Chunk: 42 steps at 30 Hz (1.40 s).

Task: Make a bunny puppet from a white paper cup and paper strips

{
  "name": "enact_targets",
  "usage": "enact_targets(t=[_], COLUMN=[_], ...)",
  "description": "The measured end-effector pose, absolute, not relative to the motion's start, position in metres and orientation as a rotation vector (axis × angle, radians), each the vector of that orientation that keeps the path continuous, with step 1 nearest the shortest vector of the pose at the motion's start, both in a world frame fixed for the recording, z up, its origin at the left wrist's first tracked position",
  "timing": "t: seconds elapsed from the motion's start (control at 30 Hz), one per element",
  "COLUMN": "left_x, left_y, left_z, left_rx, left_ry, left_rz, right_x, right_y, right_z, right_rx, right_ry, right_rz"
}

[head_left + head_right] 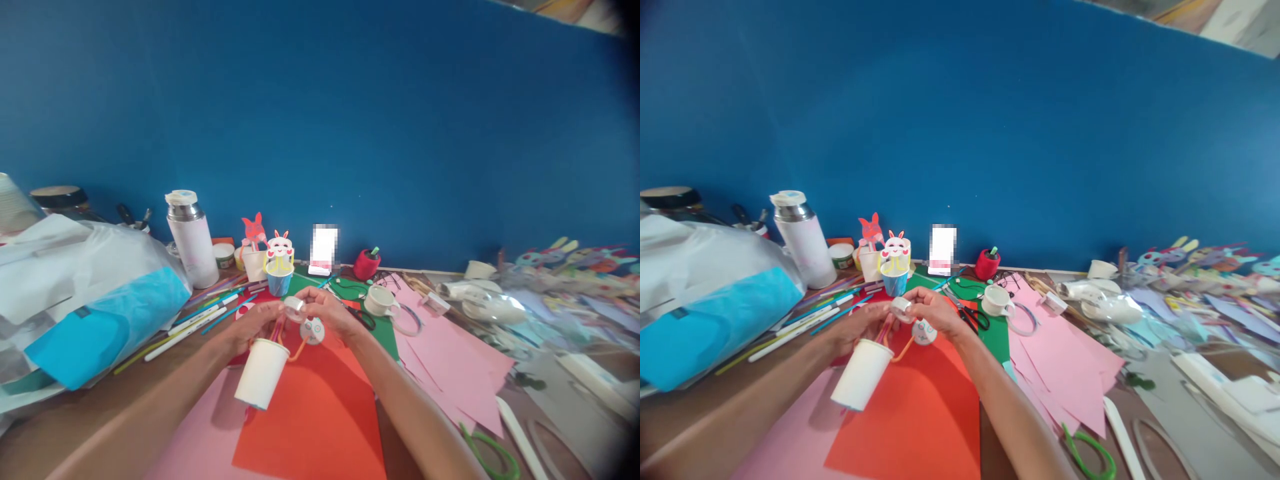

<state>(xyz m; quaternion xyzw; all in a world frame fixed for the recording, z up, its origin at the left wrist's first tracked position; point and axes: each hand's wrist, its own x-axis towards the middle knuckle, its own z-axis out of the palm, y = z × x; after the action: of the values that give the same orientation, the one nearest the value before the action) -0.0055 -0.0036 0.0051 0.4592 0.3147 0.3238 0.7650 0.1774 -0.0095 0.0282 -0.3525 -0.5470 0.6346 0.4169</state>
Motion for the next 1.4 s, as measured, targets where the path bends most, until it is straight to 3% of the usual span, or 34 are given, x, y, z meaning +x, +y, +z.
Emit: enact_targets(t=[0.93,1.4], left_x=[-0.004,-0.006], left_y=[-0.007,-0.005], left_z=[0.013,0.015], left_rx=[1.025,0.793], left_ry=[0.696,0.608], left_rz=[0.803,0.667], right_x=[0.169,0.174], right_y=[-0.021,-0.015], right_z=[0.039,0.030], right_rx=[-1.012,-0.747], right_ry=[-1.644,-1.509], right_rz=[1.324,1.507])
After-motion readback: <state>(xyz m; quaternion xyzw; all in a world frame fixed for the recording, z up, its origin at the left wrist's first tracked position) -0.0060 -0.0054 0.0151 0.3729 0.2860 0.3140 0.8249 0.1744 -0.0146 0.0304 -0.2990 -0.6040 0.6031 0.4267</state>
